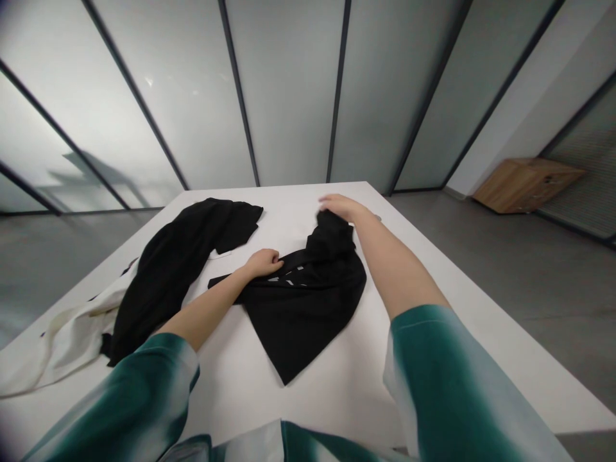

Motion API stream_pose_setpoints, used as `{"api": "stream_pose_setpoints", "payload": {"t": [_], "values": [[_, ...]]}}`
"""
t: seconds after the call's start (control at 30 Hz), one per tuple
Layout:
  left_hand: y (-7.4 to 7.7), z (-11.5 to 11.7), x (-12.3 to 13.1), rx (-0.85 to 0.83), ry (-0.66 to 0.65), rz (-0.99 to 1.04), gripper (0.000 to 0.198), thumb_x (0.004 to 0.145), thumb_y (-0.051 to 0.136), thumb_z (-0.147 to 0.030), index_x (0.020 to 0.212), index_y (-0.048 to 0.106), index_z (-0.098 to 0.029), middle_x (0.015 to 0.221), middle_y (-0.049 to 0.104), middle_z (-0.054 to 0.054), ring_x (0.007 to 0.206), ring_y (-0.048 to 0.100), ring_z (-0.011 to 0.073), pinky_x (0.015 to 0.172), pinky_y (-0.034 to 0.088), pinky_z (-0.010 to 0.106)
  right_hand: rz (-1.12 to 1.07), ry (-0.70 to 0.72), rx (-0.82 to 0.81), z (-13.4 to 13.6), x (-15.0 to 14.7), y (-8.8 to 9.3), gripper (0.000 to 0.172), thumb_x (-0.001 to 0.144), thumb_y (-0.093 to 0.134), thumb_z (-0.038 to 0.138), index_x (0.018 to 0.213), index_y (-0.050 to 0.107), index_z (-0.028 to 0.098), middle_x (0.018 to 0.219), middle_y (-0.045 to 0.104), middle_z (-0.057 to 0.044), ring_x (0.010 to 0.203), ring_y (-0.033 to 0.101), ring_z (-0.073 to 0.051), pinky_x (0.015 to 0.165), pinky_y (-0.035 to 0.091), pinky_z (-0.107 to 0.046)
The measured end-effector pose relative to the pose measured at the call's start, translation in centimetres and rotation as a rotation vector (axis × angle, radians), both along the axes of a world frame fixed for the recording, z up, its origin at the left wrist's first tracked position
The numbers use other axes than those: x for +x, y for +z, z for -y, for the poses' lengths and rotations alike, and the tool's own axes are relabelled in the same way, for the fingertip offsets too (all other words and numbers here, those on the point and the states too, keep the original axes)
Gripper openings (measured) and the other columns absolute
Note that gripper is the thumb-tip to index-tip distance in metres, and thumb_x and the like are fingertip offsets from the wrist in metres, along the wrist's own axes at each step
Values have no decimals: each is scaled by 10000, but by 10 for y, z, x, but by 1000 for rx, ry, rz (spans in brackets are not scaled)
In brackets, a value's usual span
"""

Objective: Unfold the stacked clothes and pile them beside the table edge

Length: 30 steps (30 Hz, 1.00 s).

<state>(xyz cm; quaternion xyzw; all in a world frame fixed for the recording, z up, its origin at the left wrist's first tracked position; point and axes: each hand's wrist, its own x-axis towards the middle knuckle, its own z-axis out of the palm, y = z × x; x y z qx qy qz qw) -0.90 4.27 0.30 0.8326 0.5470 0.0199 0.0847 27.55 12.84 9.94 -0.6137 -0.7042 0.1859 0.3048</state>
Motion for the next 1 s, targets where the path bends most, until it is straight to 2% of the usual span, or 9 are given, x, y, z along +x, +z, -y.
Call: {"api": "stream_pose_setpoints", "payload": {"t": [0.17, 0.3, 0.47, 0.57, 0.63, 0.73, 0.87, 0.93, 1.0], "values": [[-1, -6, -23, 31, 265, 31, 249, 881, 505, -379, 941, 658, -192, 1013, 720, 109, 982, 670, 279, 778, 506, 346, -642, 214, 91, 12, -25, 17, 344, 872, 551, 403, 1176, 594, 249, 1176, 690, -93, 1016, 659, -214, 902, 509, -421], [-1, -9, -43, 126, 327, 132, 336, 914, 477, -398, 1089, 638, -162, 1099, 696, 131, 1040, 658, 273, 870, 509, 357, -327, -2, 34, 39, -11, -18, 302, 856, 563, 365, 1066, 657, 170, 994, 727, -102, 880, 677, -206, 868, 513, -382], [-6, -1, -23, 153, -73, 226, 638, 866, 538, -590, 1343, 539, -166, 1378, 571, 135, 1276, 528, 285, 1086, 401, 383, 347, -38, 33, 76, 1, -79, 626, 806, 668, 485, 1335, 577, 164, 1279, 626, -179, 1157, 586, -340, 982, 451, -446], [-10, 0, 6, 159, -244, 175, 720, 873, 543, -573, 1477, 409, -205, 1543, 403, 126, 1396, 405, 290, 1142, 331, 400, 420, -28, 68, 81, 2, -95, 423, 899, 539, 406, 1247, 649, 194, 1208, 658, -156, 1106, 610, -319, 949, 460, -419], [-11, -3, 22, 113, -275, 113, 657, 912, 493, -536, 1470, 424, -196, 1524, 434, 127, 1378, 434, 276, 1130, 343, 375, 321, -84, 96, 74, 6, -97, 324, 916, 462, 320, 1083, 706, 188, 1076, 699, -138, 1008, 634, -291, 892, 476, -389], [-8, -10, 26, 82, -172, 28, 614, 936, 424, -562, 1395, 510, -164, 1400, 565, 142, 1279, 532, 281, 1060, 408, 363, 33, -289, 138, 58, 20, -94, 258, 868, 446, 255, 859, 688, 169, 867, 700, -120, 869, 625, -269, 802, 486, -366], [-1, -19, -4, 120, 31, -23, 689, 936, 323, -656, 1289, 594, -129, 1270, 644, 162, 1207, 576, 295, 1014, 432, 365, -464, -589, 91, 42, 56, -91, 160, 814, 491, 258, 800, 629, 178, 727, 632, -66, 730, 600, -231, 700, 504, -351], [4, -24, -27, 142, 127, -51, 725, 934, 279, -678, 1224, 634, -116, 1228, 662, 169, 1191, 582, 300, 1015, 425, 366, -596, -630, 33, 38, 79, -90, 180, 824, 482, 278, 881, 626, 187, 729, 619, -54, 686, 600, -219, 661, 518, -354], [11, -28, -50, 154, 239, -80, 742, 947, 229, -660, 1163, 664, -100, 1189, 673, 184, 1175, 584, 314, 1003, 428, 380, -480, -518, 22, 35, 104, -86, 261, 871, 419, 312, 986, 623, 197, 777, 634, -72, 694, 620, -223, 658, 531, -366]]}}
